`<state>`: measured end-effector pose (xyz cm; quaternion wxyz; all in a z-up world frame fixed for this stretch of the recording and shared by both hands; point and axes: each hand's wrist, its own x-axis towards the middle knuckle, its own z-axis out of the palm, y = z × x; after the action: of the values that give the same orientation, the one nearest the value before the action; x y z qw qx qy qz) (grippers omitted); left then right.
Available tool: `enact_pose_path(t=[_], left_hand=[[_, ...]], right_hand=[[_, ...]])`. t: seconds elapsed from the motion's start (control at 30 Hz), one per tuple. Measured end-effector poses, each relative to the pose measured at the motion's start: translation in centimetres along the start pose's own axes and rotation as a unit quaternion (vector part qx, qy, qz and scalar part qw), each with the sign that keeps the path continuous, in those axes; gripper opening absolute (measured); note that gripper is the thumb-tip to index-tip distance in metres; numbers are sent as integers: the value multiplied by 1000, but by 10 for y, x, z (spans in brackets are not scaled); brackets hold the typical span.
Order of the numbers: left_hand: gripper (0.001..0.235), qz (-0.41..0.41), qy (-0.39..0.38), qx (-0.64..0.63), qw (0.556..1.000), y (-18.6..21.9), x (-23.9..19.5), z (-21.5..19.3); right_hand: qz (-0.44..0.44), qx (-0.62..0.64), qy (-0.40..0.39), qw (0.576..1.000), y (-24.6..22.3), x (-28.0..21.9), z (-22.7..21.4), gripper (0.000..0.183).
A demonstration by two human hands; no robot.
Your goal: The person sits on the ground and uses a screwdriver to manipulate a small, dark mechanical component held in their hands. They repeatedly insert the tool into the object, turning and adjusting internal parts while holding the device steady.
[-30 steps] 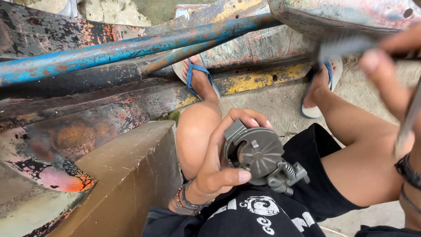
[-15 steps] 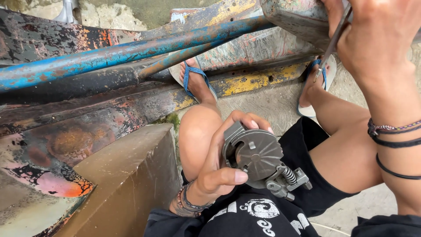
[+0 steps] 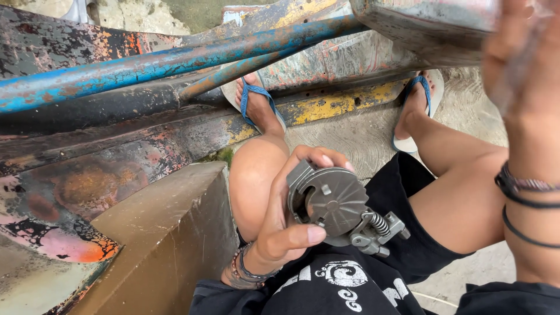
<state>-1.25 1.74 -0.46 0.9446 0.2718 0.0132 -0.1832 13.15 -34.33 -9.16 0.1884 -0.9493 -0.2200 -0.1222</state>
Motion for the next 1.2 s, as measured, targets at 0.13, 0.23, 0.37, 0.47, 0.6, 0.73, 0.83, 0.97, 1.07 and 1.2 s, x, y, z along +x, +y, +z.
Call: enact_pose_path(t=[0.13, 0.23, 0.37, 0.47, 0.6, 0.73, 0.83, 0.97, 1.07, 1.2], left_hand=[[68, 55, -13, 75, 996, -6, 4, 1], [60, 79, -11, 113, 990, -12, 6, 3], [50, 67, -28, 144, 987, -16, 10, 7], [47, 72, -44, 104, 991, -26, 12, 12], [48, 71, -45, 56, 995, -35, 17, 19], [45, 136, -40, 130, 981, -39, 22, 20], [45, 139, -30, 116, 983, -48, 24, 17], [44, 149, -35, 167, 974, -47, 32, 22], [46, 135, -50, 226, 963, -44, 39, 23], [48, 77, -79, 230, 967, -45, 47, 25]], right_hand=[[280, 392, -23, 876, -53, -15, -29, 37], [164, 323, 0, 932, -163, -19, -78, 36], [179, 422, -62, 886, -194, -2, -103, 19], [48, 408, -141, 901, -191, 13, -111, 23], [33, 435, -116, 892, -214, 19, -123, 22], [33, 521, 33, 852, -207, -10, -84, 16], [83, 603, 69, 790, -211, -21, -73, 13], [68, 624, 111, 771, -204, -33, -62, 11], [87, 628, 137, 761, -199, -40, -60, 11], [84, 613, 183, 764, -192, -49, -59, 14]])
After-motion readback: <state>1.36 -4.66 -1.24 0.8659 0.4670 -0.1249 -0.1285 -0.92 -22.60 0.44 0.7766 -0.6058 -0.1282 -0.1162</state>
